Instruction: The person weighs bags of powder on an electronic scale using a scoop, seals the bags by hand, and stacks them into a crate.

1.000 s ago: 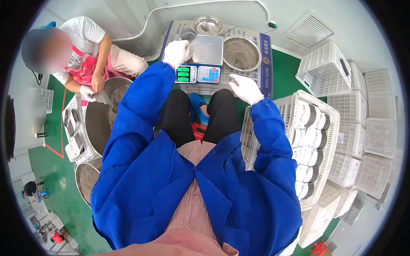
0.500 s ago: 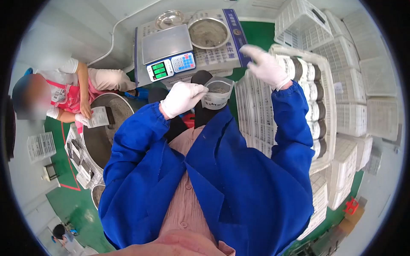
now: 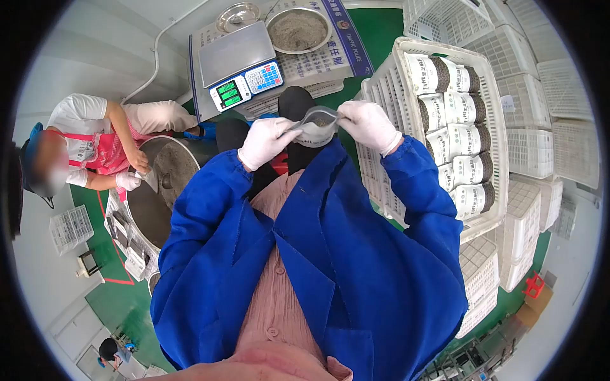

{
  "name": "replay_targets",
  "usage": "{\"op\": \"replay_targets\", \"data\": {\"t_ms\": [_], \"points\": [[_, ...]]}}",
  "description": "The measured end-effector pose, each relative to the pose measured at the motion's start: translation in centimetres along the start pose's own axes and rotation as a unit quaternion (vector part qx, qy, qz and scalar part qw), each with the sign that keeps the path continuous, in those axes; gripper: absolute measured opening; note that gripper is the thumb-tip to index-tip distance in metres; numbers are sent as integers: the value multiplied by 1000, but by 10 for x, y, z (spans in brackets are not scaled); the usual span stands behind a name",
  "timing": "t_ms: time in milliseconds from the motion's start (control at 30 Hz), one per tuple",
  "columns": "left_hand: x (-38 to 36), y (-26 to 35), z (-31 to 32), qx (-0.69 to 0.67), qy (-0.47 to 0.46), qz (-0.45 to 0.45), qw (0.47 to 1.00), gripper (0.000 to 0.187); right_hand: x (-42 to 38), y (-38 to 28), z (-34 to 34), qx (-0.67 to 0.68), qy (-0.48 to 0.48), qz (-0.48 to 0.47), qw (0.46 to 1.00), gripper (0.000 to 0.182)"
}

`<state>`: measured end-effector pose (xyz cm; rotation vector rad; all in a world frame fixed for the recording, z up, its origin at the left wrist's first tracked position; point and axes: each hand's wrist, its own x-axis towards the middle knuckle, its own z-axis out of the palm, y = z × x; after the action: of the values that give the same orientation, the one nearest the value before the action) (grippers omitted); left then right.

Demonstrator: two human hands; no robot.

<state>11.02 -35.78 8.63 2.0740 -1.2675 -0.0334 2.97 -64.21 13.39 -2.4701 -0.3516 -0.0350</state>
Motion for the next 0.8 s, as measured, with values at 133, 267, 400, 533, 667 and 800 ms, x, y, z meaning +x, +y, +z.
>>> {"op": "replay_targets", "data": {"t_ms": [133, 267, 400, 533, 667, 800], "points": [[-8, 2, 1, 146, 36, 122, 981, 18, -12, 11, 5, -68, -13, 1, 998, 12], [1, 19, -3, 155, 17, 131, 979, 18, 1, -44, -5, -155, 7, -95, 983, 36], [3, 20, 4, 173, -3, 122, 977, 16, 10, -49, 21, -161, 2, -181, 970, 20], [-10, 14, -4, 142, 14, 124, 982, 18, 7, -37, 15, -161, 37, -192, 967, 12], [-17, 8, -8, 118, 17, 101, 988, 20, -4, -18, 6, -151, 43, -138, 978, 13], [-18, 6, 0, 42, 56, 60, 996, 21, -2, -24, 9, -139, 68, -120, 981, 13]]}}
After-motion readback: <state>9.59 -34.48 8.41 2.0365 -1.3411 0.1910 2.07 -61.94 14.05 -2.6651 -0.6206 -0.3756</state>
